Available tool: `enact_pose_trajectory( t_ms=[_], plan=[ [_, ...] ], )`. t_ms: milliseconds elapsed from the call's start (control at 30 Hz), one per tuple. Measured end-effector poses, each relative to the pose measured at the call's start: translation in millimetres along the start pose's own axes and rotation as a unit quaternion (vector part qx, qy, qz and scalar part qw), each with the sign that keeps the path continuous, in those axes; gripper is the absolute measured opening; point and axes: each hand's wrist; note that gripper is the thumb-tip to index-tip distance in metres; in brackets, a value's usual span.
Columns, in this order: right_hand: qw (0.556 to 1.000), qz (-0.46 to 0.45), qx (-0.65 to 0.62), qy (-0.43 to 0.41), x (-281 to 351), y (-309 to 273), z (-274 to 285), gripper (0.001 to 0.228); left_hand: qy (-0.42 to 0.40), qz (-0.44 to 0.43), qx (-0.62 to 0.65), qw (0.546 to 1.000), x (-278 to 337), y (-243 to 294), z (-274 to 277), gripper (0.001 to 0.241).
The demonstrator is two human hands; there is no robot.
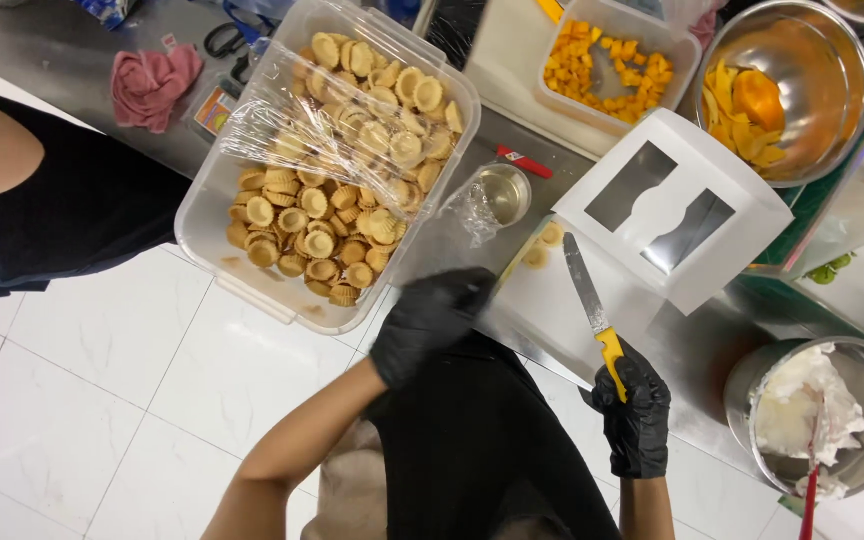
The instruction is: The person places tart shells one by one into a cardboard box and uses a knife to scrape and clean the edges of some shells.
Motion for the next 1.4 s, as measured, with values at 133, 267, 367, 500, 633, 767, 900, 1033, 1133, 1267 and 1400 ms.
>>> enact_pose_trajectory(
  t_ms=[133, 267, 367, 500, 633, 767, 900, 1033, 1133, 1267, 1400],
  plan=[
    [0.996, 0.025, 0.057, -0.07, -27, -6, -17, 0.044, 0.163, 0.161, -0.065, 0.971, -37, -74, 94, 0.014],
    [0.888, 0.181, 0.381, -0.185, -53, -43, -82, 0.042, 0.204, 0.091, -0.293, 0.93, -58, -162, 110, 0.031],
    [0.807, 0.256, 0.499, -0.186, -89, -33, -110, 0.041, 0.173, 0.101, -0.292, 0.935, -62, -173, 105, 0.028],
    [0.695, 0.231, 0.646, -0.216, -138, -20, -153, 0.03, 0.212, 0.107, -0.226, 0.945, -54, -154, 107, 0.018],
    [0.811, 0.199, 0.512, -0.201, -178, 37, -132, 0.023, 0.191, 0.146, 0.035, 0.97, -36, -126, 106, 0.019],
    [0.973, -0.043, 0.188, -0.13, -178, 37, -113, 0.023, 0.002, 0.341, 0.468, 0.815, -20, -88, 94, 0.013],
    [0.984, -0.167, 0.012, -0.065, -156, 23, -91, 0.015, -0.147, 0.414, 0.591, 0.677, -8, -56, 55, 0.012],
    [0.987, -0.141, 0.014, -0.07, -118, -2, -75, 0.02, -0.173, 0.451, 0.577, 0.658, -11, -63, 10, 0.02],
    [0.991, -0.114, 0.014, -0.067, -88, -19, -69, 0.027, -0.131, 0.475, 0.575, 0.653, -22, -49, -7, 0.024],
    [0.991, -0.027, 0.047, -0.123, -53, -23, -53, 0.041, -0.114, 0.453, 0.576, 0.67, -36, -58, -45, 0.026],
    [0.926, 0.213, 0.249, -0.186, -22, -35, -67, 0.048, -0.093, 0.423, 0.566, 0.702, -50, -52, -61, 0.024]
  ],
)
Point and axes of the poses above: each hand's wrist, its own x-axis away from the middle knuckle, its own z-axis out of the back of the hand, y = z × x, and after that the axes turned 11 degrees about z, right-handed
